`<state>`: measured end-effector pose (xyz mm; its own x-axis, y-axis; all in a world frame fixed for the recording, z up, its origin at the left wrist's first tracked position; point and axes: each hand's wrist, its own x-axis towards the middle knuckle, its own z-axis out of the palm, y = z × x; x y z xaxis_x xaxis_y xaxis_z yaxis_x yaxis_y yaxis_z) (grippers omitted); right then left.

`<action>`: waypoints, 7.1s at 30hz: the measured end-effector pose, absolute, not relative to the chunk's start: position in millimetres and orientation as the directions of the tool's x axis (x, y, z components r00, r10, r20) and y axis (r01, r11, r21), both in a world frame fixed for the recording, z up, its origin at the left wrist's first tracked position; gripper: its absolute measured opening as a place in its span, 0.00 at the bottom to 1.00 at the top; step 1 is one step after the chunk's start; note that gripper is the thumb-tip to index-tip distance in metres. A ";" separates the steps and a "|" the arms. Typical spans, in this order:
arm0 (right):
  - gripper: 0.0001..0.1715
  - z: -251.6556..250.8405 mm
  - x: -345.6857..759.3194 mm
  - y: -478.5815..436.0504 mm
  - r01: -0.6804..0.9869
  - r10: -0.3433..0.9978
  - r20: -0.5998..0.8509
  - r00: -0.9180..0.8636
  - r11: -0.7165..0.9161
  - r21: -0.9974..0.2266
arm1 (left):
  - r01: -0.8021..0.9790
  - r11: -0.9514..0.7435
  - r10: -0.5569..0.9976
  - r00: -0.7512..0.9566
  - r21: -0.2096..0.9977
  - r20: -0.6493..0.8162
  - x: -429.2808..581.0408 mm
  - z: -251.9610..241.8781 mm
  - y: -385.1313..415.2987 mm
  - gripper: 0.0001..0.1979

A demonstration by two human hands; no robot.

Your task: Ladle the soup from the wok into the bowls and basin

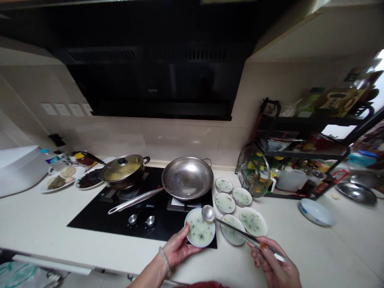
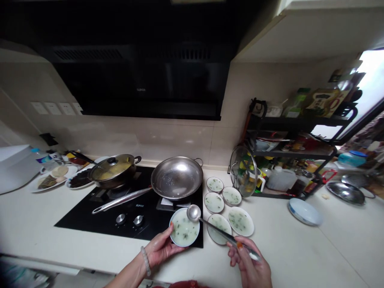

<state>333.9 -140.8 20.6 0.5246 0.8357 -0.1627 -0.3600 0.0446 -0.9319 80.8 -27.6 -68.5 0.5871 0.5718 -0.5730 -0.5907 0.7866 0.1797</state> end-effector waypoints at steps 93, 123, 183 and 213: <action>0.15 13.7 307.0 -30.0 0.272 0.794 0.457 0.401 0.373 -0.887 | 0.478 -0.202 0.977 0.153 0.855 0.145 29.0 50.3 185.2 0.34; 0.14 4.6 306.2 -34.9 0.286 0.799 0.501 0.332 0.421 -0.861 | 0.638 -0.717 0.697 0.644 0.280 0.315 20.6 62.0 145.7 0.41; 0.14 30.2 262.5 0.7 0.173 0.862 0.437 0.257 0.404 -0.898 | -0.319 0.175 0.978 -0.054 0.931 -0.202 -7.2 67.9 96.0 0.20; 0.13 101.6 363.3 -55.0 -0.105 0.721 0.262 0.641 0.421 -0.901 | 0.087 0.897 0.178 0.825 0.433 -0.535 246.3 -84.9 -73.0 0.24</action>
